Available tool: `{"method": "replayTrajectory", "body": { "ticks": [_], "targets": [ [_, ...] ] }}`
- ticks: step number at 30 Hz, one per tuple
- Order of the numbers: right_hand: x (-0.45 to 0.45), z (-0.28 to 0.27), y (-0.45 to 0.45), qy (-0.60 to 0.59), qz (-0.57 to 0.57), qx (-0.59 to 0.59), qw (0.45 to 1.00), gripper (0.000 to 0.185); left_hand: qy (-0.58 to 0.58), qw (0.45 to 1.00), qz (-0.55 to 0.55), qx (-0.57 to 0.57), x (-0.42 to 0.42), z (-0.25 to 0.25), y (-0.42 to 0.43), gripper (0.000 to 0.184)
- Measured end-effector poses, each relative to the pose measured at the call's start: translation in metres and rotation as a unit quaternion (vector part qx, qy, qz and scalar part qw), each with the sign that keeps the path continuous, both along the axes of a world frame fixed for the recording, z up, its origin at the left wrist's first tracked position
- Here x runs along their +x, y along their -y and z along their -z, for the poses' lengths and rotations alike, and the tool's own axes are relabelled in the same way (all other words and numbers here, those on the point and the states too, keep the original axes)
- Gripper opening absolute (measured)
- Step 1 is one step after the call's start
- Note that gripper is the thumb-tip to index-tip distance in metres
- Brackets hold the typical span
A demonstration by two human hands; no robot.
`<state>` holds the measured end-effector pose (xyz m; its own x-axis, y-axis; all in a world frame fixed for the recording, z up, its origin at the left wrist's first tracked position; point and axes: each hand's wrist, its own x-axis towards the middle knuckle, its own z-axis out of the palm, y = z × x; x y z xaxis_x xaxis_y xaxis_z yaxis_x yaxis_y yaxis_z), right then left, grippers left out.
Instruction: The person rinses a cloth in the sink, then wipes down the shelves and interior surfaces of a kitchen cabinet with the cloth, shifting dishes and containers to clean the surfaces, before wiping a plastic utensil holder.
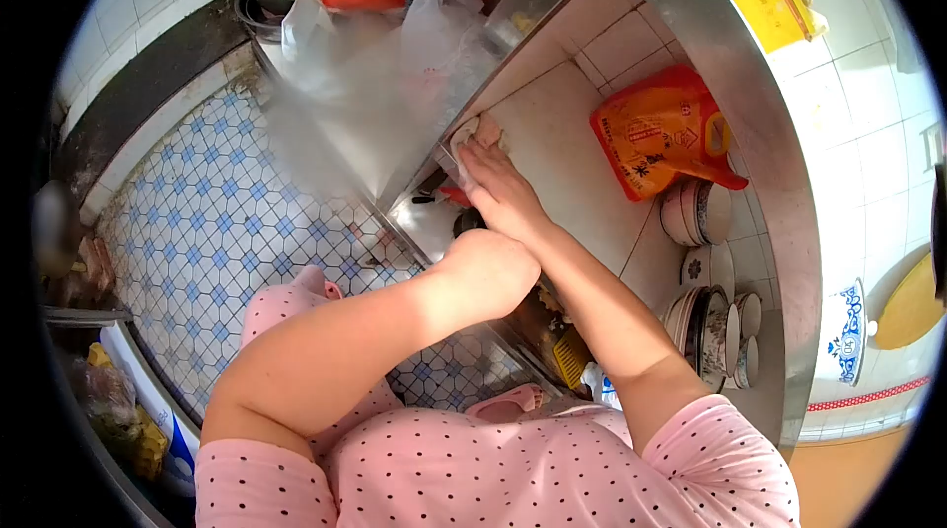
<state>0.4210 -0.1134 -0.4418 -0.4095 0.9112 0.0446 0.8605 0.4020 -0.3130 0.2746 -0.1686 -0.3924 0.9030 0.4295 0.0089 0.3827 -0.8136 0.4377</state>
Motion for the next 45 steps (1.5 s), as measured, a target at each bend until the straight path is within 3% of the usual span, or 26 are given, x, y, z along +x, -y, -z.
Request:
{"method": "replayTrajectory", "body": {
  "ticks": [5, 6, 9, 16, 23, 33, 34, 35, 37, 39, 45],
  "targets": [
    [0.026, -0.005, -0.006, -0.066, -0.029, -0.042, 0.997, 0.051, 0.021, 0.999, 0.032, 0.016, -0.003, 0.01, 0.009, 0.022],
    [0.028, -0.008, -0.017, 0.008, 0.005, -0.041, 0.999, 0.052, 0.021, 0.999, 0.034, 0.012, -0.006, 0.008, 0.008, 0.02],
    [0.062, 0.014, -0.078, -0.033, 0.085, 0.069, 0.993, 0.046, 0.031, 0.999, 0.027, 0.022, -0.008, 0.011, 0.002, 0.02],
    [0.155, 0.004, -0.187, 0.132, 0.231, 0.02, 0.964, 0.052, 0.009, 1.0, 0.016, -0.016, -0.021, -0.003, -0.013, 0.021],
    [0.206, 0.0, -0.244, 0.139, 0.324, 0.024, 0.936, 0.049, -0.024, 0.997, 0.024, -0.064, -0.032, -0.006, -0.019, 0.031],
    [0.149, 0.026, -0.194, 0.087, 0.261, -0.023, 0.961, 0.045, 0.02, 1.0, 0.011, 0.004, -0.021, 0.004, -0.008, 0.019],
    [0.135, 0.028, -0.183, 0.107, 0.238, -0.023, 0.965, 0.045, 0.024, 1.0, 0.013, 0.01, -0.019, 0.008, -0.006, 0.019],
    [0.113, 0.028, -0.164, 0.205, 0.186, 0.014, 0.961, 0.045, 0.029, 0.999, 0.013, 0.017, -0.016, 0.01, -0.005, 0.018],
    [0.07, 0.022, -0.121, 0.126, 0.19, 0.073, 0.971, 0.051, -0.015, 0.999, 0.032, 0.011, -0.011, 0.01, -0.005, 0.022],
    [0.039, 0.022, -0.089, -0.026, 0.226, 0.095, 0.969, 0.053, -0.045, 0.998, 0.038, 0.019, -0.003, 0.018, -0.003, 0.024],
    [-0.011, 0.008, -0.032, -0.075, 0.156, 0.051, 0.983, 0.06, -0.071, 0.996, 0.055, 0.018, 0.003, 0.018, 0.02, 0.025]
  ]
}}
